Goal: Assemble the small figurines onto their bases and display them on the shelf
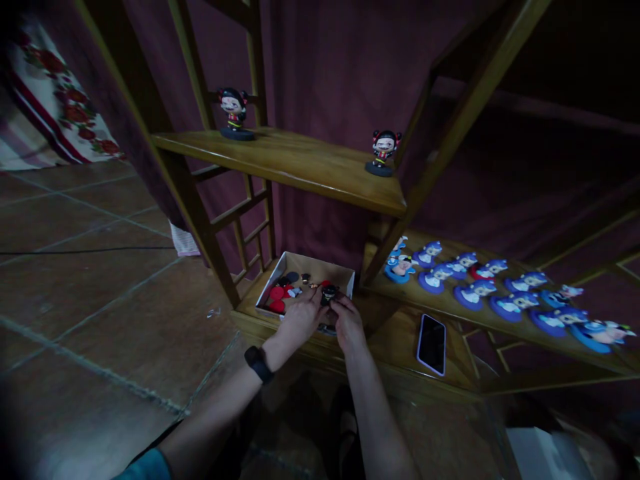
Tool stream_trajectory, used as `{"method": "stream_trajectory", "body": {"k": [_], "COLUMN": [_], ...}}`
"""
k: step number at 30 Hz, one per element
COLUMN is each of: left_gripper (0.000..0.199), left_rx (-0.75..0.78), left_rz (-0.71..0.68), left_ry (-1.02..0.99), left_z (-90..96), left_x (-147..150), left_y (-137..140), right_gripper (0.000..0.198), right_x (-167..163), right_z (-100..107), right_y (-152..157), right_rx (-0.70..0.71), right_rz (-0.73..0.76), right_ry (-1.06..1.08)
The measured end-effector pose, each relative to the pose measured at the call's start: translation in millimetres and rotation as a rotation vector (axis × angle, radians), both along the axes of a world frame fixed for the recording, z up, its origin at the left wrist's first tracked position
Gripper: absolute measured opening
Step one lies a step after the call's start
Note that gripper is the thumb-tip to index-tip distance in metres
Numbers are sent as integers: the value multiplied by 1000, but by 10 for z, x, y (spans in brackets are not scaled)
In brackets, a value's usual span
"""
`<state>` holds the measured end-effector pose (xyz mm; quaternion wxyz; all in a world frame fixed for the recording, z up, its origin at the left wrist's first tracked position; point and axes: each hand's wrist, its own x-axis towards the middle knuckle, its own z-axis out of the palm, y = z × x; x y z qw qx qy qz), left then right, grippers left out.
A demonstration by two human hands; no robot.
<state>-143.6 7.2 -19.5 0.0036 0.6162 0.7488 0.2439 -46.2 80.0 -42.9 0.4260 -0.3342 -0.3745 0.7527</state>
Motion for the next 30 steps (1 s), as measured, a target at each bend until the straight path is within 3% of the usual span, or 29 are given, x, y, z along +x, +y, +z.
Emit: {"method": "stream_trajectory", "body": {"k": [6,10,18,25,30], "left_gripper": [38,32,31,32,32], "left_rx": [-21,21,83,66,78], "left_rz": [-16,-17,-5,-86,-100], "left_ry": [-363,-498,-795,-1319,-1430], "left_z": [16,-1,-77,-65,7], "left_x": [-88,-113,-143,-123,-120], "left_y": [81,122,162,158,113], "right_gripper": [25,24,31,35,38], "right_x": [0,8,41,36,29], "right_z": [62,69,79,118,136], "right_y": [-33,-52,-60,-77,-81], "right_rx": [-50,-78,-76,-29,-20], "right_rz": [5,-41,31,52,47], "right_ry": [17,15,41,37,32]}}
